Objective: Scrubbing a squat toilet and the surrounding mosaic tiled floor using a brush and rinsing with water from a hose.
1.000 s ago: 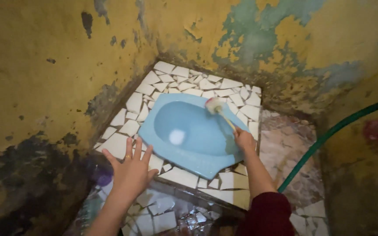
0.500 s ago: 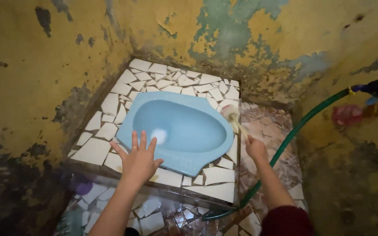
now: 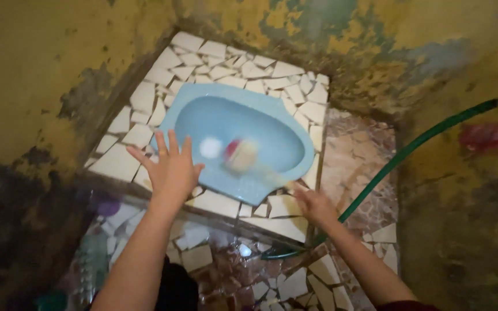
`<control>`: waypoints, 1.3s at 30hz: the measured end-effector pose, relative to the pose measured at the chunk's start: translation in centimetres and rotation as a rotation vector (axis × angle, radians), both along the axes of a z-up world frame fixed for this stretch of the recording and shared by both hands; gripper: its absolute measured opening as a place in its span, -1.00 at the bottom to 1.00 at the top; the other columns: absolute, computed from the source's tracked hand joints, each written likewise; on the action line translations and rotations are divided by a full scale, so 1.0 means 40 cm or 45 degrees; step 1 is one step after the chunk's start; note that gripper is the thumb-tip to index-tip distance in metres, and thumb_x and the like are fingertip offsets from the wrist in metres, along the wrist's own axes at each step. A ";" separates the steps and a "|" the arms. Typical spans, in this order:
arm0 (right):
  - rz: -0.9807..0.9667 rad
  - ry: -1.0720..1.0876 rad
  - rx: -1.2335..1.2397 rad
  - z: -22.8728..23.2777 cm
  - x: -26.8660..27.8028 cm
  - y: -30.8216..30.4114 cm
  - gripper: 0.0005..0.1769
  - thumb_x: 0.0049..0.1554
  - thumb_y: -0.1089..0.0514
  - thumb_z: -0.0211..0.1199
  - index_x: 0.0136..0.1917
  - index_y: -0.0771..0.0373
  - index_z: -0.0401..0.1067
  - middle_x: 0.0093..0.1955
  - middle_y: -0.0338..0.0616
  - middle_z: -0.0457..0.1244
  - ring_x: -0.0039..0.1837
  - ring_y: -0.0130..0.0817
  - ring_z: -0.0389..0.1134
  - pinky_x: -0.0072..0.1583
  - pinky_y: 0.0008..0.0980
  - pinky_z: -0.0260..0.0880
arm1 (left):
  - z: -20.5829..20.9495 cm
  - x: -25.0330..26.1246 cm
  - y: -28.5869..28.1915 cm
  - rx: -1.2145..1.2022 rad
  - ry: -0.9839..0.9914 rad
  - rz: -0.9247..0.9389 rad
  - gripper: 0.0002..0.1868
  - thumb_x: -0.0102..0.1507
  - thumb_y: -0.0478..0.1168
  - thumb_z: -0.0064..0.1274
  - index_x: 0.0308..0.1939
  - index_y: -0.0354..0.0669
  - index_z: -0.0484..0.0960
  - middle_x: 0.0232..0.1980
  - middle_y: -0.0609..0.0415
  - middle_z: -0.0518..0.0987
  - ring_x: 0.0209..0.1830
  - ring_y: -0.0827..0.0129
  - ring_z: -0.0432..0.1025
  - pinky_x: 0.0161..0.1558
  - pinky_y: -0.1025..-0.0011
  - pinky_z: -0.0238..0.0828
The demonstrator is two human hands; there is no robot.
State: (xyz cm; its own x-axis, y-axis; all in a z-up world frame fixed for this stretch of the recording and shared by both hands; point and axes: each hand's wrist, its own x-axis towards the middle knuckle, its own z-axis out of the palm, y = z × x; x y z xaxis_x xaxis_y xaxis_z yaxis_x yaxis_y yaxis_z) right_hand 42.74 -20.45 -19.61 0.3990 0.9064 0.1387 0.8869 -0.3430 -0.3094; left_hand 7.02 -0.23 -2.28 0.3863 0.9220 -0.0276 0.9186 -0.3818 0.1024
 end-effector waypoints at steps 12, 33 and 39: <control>0.061 -0.261 -0.761 -0.061 -0.026 -0.052 -0.50 0.25 -0.50 -0.24 0.09 -0.20 0.27 -0.05 -0.09 0.45 0.11 -0.03 0.52 0.13 -0.03 0.51 | 0.014 -0.158 0.041 0.011 -0.122 0.179 -0.25 0.32 0.12 0.05 0.55 -0.04 0.33 0.64 -0.34 0.16 0.72 -0.20 -0.23 0.19 -0.78 -0.73; 0.269 -0.181 -0.593 0.104 -0.257 0.157 -0.41 0.31 -0.46 -0.28 0.04 -0.01 0.30 -0.21 0.12 0.42 -0.01 0.13 0.51 0.07 0.01 0.48 | 0.033 -0.187 -0.007 -0.057 -0.067 0.091 -0.25 0.27 0.13 0.08 0.52 0.02 0.37 0.65 -0.30 0.14 0.72 -0.22 -0.23 0.15 -0.83 -0.75; -0.131 -0.002 -0.724 0.108 -0.003 -0.118 -0.47 0.29 -0.32 -0.03 0.22 0.03 0.51 0.07 0.08 0.47 0.20 0.09 0.49 0.25 0.03 0.44 | 0.023 -0.280 0.001 -0.040 -0.025 0.072 -0.19 0.25 0.11 0.08 0.56 0.05 0.31 0.66 -0.30 0.13 0.73 -0.25 -0.25 0.16 -0.81 -0.78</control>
State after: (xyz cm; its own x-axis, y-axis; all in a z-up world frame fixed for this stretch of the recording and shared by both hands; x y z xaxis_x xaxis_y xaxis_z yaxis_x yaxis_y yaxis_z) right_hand 42.63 -25.17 -15.30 0.4894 0.7950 -0.3585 0.8404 -0.5398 -0.0497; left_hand -4.17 -0.20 -1.35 0.3340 0.9412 -0.0500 0.9364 -0.3253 0.1316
